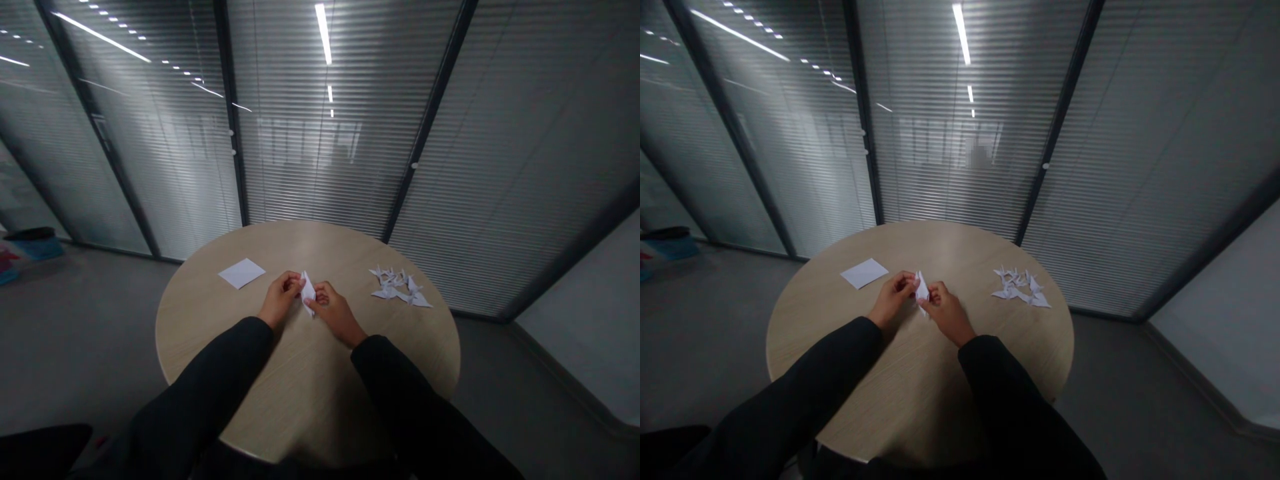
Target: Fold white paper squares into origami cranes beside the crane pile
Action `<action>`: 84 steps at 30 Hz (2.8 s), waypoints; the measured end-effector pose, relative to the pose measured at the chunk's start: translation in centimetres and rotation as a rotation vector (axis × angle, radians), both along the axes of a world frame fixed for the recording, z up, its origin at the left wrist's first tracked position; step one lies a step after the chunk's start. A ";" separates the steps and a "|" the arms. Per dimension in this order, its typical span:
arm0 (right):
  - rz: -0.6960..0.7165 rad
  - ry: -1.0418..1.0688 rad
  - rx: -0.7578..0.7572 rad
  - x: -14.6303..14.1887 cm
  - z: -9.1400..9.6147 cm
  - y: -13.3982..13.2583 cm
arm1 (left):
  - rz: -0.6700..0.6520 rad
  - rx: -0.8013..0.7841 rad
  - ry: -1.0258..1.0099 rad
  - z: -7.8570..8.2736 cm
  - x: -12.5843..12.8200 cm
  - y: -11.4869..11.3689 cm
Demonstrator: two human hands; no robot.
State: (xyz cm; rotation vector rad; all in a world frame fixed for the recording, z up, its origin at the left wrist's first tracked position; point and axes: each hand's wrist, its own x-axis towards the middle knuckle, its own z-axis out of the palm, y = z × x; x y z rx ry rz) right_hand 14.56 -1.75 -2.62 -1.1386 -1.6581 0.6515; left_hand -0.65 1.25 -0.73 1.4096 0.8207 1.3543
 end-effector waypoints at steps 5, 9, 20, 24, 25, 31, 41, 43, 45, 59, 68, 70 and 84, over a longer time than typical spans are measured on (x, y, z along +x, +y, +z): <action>-0.006 -0.015 0.022 0.6 0.4 -0.2 | -0.053 -0.095 -0.116 0.0 0.1 -0.5; 0.006 -0.128 0.086 0.8 1.1 -0.6 | -0.080 -0.136 -0.120 -0.2 0.0 -0.6; -0.125 -0.210 0.380 0.8 1.0 -0.6 | -0.117 -0.266 -0.118 -0.2 0.1 -0.9; -0.162 -0.225 0.439 0.8 1.1 -0.7 | -0.131 -0.308 -0.159 -0.1 0.3 -1.2; -0.164 -0.226 0.450 0.8 1.0 -0.7 | -0.136 -0.322 -0.172 -0.1 0.3 -1.3; -0.148 -0.260 0.503 0.8 0.8 -0.7 | -0.185 -0.390 -0.256 0.3 0.5 -1.7; -0.184 -0.491 0.634 1.3 0.6 -0.3 | -0.244 -0.339 -0.236 0.2 0.5 -1.8; -0.196 -0.503 0.655 1.3 0.6 -0.3 | -0.239 -0.344 -0.223 0.2 0.5 -1.8; -0.201 -0.494 0.670 1.3 0.8 -0.4 | -0.231 -0.350 -0.216 0.1 0.5 -1.7; -0.018 -0.191 0.436 1.3 1.4 -0.1 | -0.256 -0.269 -0.093 -0.2 0.0 -1.4; 0.119 -0.116 0.252 2.3 1.5 0.2 | -0.249 -0.325 -0.148 0.0 -0.1 -1.1; 0.133 -0.090 0.215 2.4 1.5 0.2 | -0.256 -0.337 -0.163 0.1 -0.1 -1.1; 0.232 0.108 0.097 2.2 2.0 0.2 | -0.300 -0.490 -0.301 0.1 -0.2 -1.4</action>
